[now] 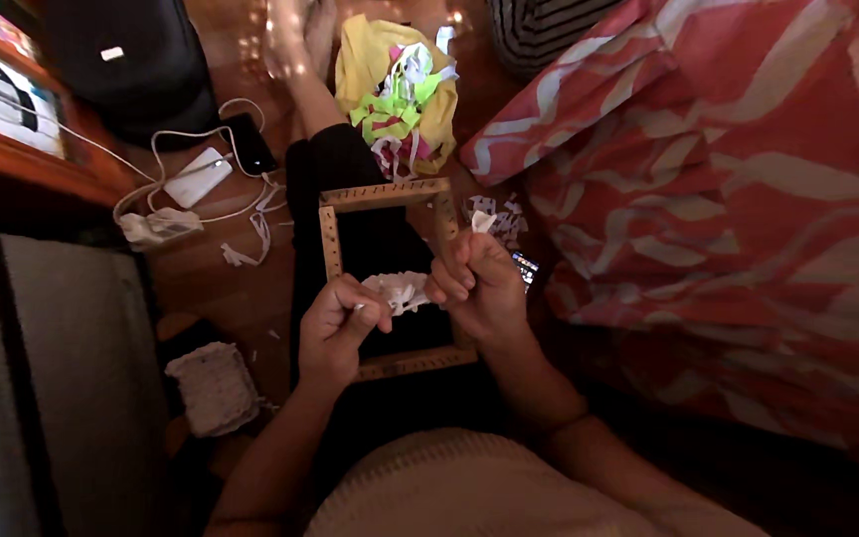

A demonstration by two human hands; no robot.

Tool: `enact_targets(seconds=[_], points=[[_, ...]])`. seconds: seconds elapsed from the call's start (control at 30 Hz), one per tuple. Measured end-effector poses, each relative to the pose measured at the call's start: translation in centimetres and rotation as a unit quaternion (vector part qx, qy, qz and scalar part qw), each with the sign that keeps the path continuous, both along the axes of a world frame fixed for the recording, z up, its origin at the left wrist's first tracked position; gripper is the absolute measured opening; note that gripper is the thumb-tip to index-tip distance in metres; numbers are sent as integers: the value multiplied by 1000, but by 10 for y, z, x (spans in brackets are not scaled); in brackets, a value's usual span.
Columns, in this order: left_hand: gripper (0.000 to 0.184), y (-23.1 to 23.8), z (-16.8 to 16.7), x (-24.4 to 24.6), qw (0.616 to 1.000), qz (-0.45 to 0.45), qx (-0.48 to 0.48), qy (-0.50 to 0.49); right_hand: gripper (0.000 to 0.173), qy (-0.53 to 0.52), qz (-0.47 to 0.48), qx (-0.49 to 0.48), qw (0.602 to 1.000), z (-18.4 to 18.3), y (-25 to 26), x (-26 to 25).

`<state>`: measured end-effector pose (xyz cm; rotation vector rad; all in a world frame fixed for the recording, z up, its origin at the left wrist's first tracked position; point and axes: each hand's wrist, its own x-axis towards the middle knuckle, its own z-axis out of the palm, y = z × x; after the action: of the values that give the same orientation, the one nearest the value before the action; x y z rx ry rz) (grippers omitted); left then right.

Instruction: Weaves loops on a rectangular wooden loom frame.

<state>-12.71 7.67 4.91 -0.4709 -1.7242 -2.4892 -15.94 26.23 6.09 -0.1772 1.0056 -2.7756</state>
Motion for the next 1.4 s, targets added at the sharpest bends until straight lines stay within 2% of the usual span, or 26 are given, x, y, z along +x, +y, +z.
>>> enact_targets(seconds=[0.17, 0.3, 0.33, 0.37, 0.4, 0.43, 0.47, 0.5, 0.53, 0.57, 0.63, 0.67, 0.77, 0.87, 0.9, 1.0, 1.03, 1.1, 1.17, 1.23, 1.33, 1.4], points=[[12, -1, -2, 0, 999, -6, 24, -32, 27, -1, 1, 7, 1000, -2, 4, 1], [15, -4, -18, -20, 996, 19, -81, 42, 27, 6, 3, -10, 1000, 0, -4, -8], [23, -4, -25, -25, 991, 21, -118, 59, 27, 0, 13, -23, 1000, 3, -8, -10], [40, -4, -32, -28, 985, 11, -162, 64, 28, -10, 27, -34, 999, 6, -11, -12], [60, -4, -38, -29, 980, -9, -195, 49, 30, -25, 40, -43, 998, 9, -14, -14], [71, -4, -42, -27, 973, -35, -226, 11, 30, -38, 47, -50, 997, 11, -16, -16], [65, -2, -40, -25, 964, -55, -256, -44, 31, -43, 43, -47, 997, 11, -17, -21], [47, 2, -35, -22, 950, -62, -293, -90, 32, -42, 27, -31, 998, 12, -18, -27], [32, 5, -30, -20, 934, -70, -327, -124, 33, -41, 0, 6, 999, 12, -16, -33], [25, 7, -26, -19, 924, -76, -345, -148, 32, -36, -33, 60, 997, 10, -14, -39], [20, 7, -22, -20, 925, -51, -337, -170, 32, -32, -89, 196, 976, 4, -5, -50], [18, 6, -18, -22, 926, -32, -324, -189, 37, -37, -94, 266, 959, 3, 1, -53], [20, 0, -7, -27, 925, 14, -282, -253, 54, -30, -38, 414, 909, -5, 14, -46], [21, -4, -1, -27, 930, 40, -253, -265, 74, 33, 25, 489, 871, -9, 14, -24], [20, -5, 1, -26, 933, 41, -241, -263, 70, 27, 38, 490, 871, -6, 11, -17], [17, -8, 8, -23, 942, 24, -196, -272, 17, -16, -11, 462, 886, -1, 2, -7], [21, -9, 10, -23, 946, 11, -167, -278, 8, -34, -22, 441, 897, -1, 1, -8], [30, -12, 10, -23, 951, -19, -99, -293, 8, -68, -26, 409, 910, 2, 2, -7], [29, -13, 3, -24, 954, -34, -63, -292, 8, -75, -30, 384, 920, 2, 3, -5], [19, -12, -5, -25, 960, -35, -126, -249, 6, -73, -52, 360, 928, -2, 3, -5], [30, -11, -8, -22, 945, -18, -230, -230, 6, -67, -83, 328, 939, -12, 5, -7], [20, -12, -9, -18, 943, 13, -246, -224, 7, -72, -85, 317, 942, -14, 4, -7]])
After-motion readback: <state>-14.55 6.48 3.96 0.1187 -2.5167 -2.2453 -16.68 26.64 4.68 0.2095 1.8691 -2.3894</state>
